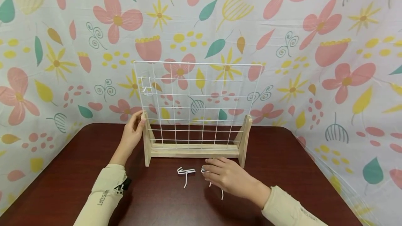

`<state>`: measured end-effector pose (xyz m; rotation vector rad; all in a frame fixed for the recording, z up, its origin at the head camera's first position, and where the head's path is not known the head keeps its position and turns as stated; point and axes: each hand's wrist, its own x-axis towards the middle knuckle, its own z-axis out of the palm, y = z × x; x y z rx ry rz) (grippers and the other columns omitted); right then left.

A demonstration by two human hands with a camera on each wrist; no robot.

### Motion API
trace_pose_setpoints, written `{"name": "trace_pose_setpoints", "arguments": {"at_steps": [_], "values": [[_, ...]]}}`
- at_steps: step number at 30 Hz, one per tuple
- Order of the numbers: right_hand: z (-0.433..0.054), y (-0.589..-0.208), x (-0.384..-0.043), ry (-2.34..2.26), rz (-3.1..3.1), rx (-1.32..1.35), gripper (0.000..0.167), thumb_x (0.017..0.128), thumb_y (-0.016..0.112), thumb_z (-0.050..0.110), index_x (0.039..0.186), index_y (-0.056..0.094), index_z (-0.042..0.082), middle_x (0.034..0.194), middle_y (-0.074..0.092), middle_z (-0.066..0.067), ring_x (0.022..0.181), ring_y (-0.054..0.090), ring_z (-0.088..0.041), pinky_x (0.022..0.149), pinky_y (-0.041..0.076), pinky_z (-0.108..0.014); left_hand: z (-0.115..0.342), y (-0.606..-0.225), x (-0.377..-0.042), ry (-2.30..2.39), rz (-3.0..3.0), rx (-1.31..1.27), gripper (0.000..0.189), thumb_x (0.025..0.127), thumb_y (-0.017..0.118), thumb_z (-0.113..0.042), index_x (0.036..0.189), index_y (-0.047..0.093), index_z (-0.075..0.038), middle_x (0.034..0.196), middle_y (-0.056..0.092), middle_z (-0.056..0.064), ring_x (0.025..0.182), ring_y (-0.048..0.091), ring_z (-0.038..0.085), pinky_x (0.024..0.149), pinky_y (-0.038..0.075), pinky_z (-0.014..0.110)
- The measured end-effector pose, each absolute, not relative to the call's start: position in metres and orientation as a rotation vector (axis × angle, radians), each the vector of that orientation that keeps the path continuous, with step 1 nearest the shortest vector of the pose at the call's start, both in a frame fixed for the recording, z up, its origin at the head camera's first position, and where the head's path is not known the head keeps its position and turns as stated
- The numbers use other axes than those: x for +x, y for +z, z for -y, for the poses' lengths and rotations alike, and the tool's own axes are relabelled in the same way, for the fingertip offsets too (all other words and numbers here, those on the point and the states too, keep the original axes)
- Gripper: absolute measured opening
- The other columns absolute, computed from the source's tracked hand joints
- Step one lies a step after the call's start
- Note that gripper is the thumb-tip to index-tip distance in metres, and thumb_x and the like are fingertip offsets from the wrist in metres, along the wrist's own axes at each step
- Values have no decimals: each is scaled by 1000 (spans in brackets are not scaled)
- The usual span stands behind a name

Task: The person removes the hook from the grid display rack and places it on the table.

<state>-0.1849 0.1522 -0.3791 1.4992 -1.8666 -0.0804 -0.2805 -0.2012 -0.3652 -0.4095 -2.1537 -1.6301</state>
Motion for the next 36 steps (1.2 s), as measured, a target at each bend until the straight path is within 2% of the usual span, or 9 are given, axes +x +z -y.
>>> {"name": "trace_pose_setpoints", "arguments": {"at_steps": [5,11,17,25,36], "values": [[-144,-370,-190,-22,1822,1486,30,102,45,19,99,74,10,105,70,-1,105,62,-22,91,48,-35,202,-367,-280,-1621,2167,-411,40,102,46,-16,139,43,0,118,52,20,95,48,5,80,40,10],[-135,-358,-195,22,1799,1475,18,95,59,18,101,73,9,104,70,-1,106,62,-24,92,48,-37,202,-369,-279,-1608,2155,-425,39,102,47,-15,137,44,2,116,53,20,93,48,4,79,40,10],[-121,-347,-204,77,1791,1447,19,96,58,18,103,73,8,104,71,-2,104,63,-23,92,48,-35,202,-367,-279,-1611,2142,-432,40,102,47,-15,137,44,3,116,53,21,92,48,5,77,41,11],[-101,-329,-209,166,1803,1419,17,88,70,16,103,74,10,104,71,-1,106,62,-22,93,47,-33,200,-363,-279,-1618,2170,-398,41,102,47,-13,140,41,2,122,52,23,95,47,2,79,40,10],[-73,-308,-216,217,1760,1340,16,85,73,16,100,76,12,102,72,0,106,63,-20,95,47,-30,200,-364,-279,-1615,2148,-403,39,102,46,-13,138,44,2,118,52,22,94,49,3,79,40,10]]}}
